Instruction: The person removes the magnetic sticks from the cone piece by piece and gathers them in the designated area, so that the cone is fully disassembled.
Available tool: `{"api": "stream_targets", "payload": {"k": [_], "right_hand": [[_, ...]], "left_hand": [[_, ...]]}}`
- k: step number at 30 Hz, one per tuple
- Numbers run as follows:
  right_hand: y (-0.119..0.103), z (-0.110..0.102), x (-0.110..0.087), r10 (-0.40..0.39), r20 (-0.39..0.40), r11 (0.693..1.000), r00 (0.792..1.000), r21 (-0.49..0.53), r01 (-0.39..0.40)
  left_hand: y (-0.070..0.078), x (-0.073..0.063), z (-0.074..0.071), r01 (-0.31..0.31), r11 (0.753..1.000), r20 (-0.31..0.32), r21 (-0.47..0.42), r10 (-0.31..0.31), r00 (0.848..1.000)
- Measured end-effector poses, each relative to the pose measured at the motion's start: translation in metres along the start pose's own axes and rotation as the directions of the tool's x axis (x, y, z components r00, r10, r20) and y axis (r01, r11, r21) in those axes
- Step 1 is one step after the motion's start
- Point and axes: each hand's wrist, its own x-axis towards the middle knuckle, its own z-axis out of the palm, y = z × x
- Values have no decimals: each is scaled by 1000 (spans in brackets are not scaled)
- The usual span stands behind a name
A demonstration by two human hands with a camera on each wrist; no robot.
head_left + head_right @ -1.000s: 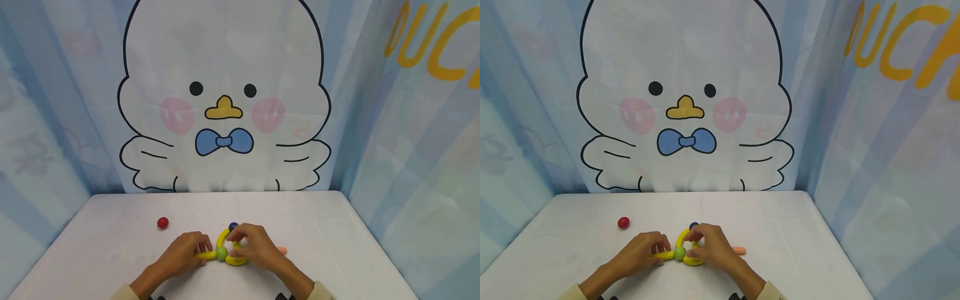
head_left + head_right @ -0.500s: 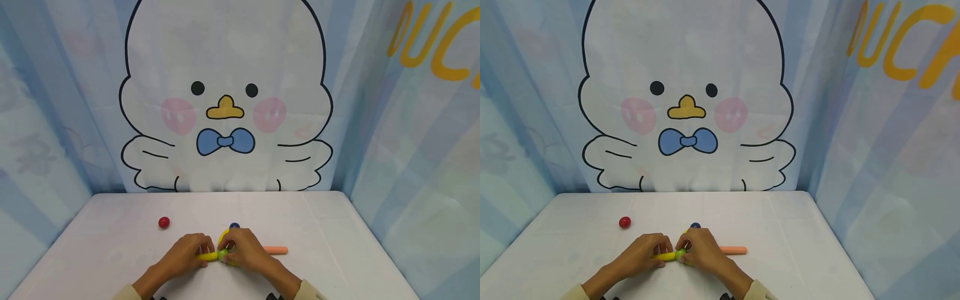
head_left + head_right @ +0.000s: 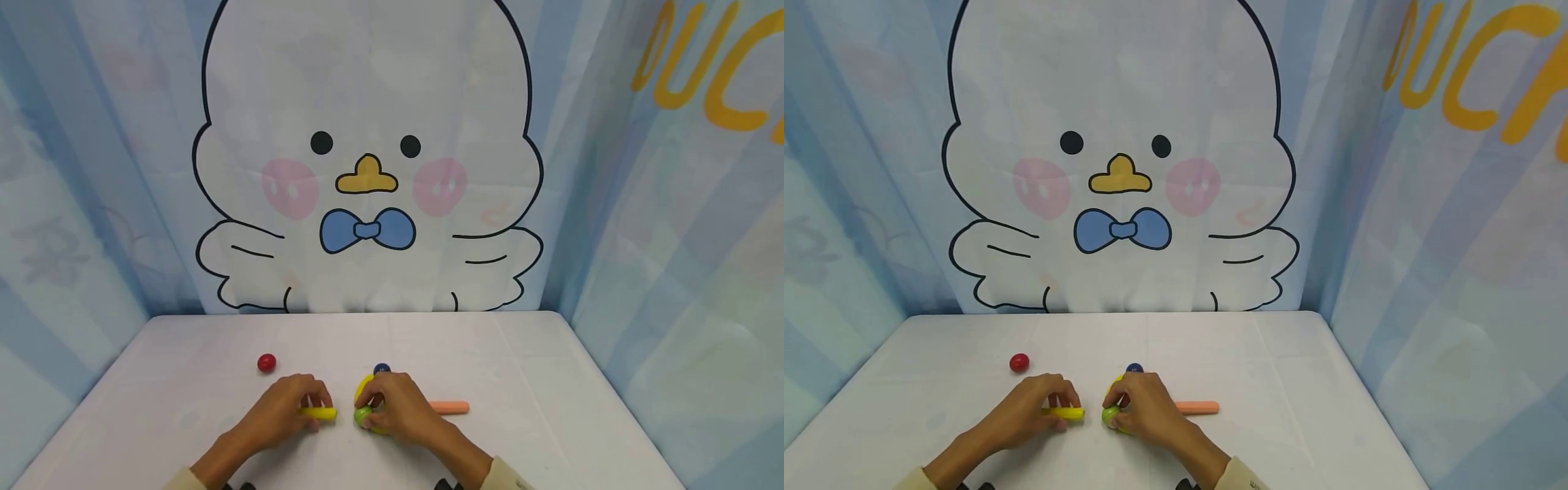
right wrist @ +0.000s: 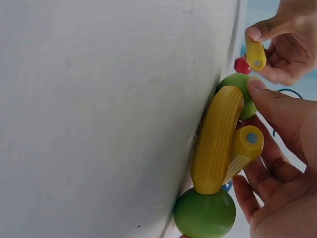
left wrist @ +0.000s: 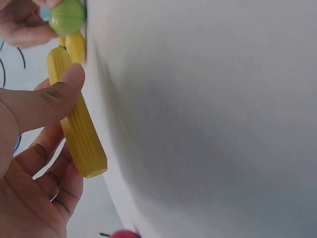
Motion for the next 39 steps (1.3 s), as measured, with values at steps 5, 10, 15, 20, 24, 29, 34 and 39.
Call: {"api": "stream_targets", "payload": {"k": [5,10,15,20,24,29,34,39], "right_hand": [[1,0,0,-11,-10,1000,1000,-7,11],[2,0,-1,-27,-15,1000,1000,-1,27],[3,0,-2,-35,-16,999,999,-6,35],[4,0,-2,-40,-12,999,999,-3,39],[4,0,-2,-44,-10,999,999,5,44],[4,0,-2,-43,-8,999,999,8,43],[4,0,-2,-38,-4,999,999,9,38],[4,0,-1,-31,-2,999,1000,12,31]], "left_hand": [[-11,-7,-10,116,993,-45,17,-115,992],[-23,-16,-19,179,984,-94,-1,-178,979],[-35,-23,-27,208,978,-128,-7,-207,970],[-48,-29,-35,237,971,-146,-1,-235,961],[-59,-31,-41,265,964,-150,23,-259,954],[-74,-33,-50,284,958,-155,41,-275,949],[-85,-32,-54,305,951,-166,52,-293,941],[-89,-28,-54,319,946,-175,59,-305,936]]}}
